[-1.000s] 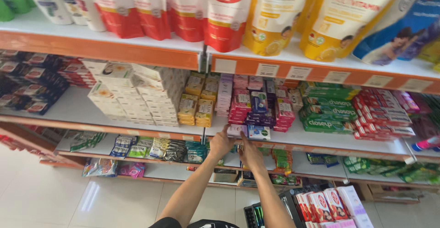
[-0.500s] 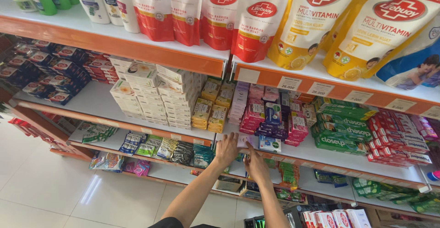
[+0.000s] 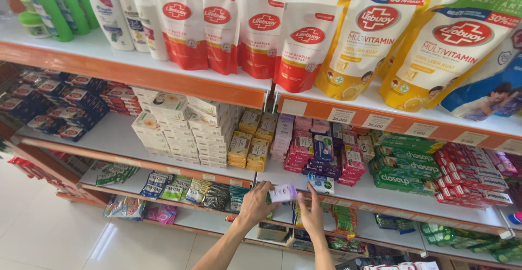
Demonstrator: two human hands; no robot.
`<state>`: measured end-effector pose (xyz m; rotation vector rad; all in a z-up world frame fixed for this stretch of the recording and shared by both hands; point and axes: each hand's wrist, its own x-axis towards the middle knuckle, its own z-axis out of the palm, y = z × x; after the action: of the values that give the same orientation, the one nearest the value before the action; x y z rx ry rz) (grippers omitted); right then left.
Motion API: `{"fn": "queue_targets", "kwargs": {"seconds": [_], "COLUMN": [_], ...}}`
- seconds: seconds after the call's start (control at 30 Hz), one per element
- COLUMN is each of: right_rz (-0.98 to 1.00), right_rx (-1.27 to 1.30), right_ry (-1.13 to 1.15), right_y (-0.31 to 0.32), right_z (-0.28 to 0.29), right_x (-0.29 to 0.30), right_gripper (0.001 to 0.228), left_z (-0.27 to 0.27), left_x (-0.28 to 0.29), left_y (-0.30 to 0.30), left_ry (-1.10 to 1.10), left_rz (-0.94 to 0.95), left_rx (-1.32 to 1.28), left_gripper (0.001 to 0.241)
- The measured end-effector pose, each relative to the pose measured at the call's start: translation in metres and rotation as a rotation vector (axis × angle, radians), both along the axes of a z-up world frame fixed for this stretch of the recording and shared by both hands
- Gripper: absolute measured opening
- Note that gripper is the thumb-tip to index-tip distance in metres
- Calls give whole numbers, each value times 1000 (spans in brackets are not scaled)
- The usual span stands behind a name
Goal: The person takes several boxes of soap from a store shelf and places them into a black crate one at a time.
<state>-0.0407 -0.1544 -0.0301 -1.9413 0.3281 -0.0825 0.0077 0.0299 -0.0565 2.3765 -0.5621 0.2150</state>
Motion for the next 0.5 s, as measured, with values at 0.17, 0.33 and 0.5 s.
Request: {"fn": "queue_targets", "kwargs": {"seconds": [0.17,0.33,0.5], "right_rz": [-132,-245,-339], "right_rx": [239,443,373], "right_ry": [61,-69,-162], "right_y": [0,-20,-51], "right_z": [25,23,0], "right_x": [-12,-22,-39], "right_gripper": [62,39,34], "left_z": [16,32,56], "left_x": [-2,-6,-12], "left_y": [-3,-22,-55], "left_ry": [-88,-81,-86], "left_rz": [-163,-305,-394], "left_rx": [-48,-124,-163], "left_gripper": [49,42,41]}}
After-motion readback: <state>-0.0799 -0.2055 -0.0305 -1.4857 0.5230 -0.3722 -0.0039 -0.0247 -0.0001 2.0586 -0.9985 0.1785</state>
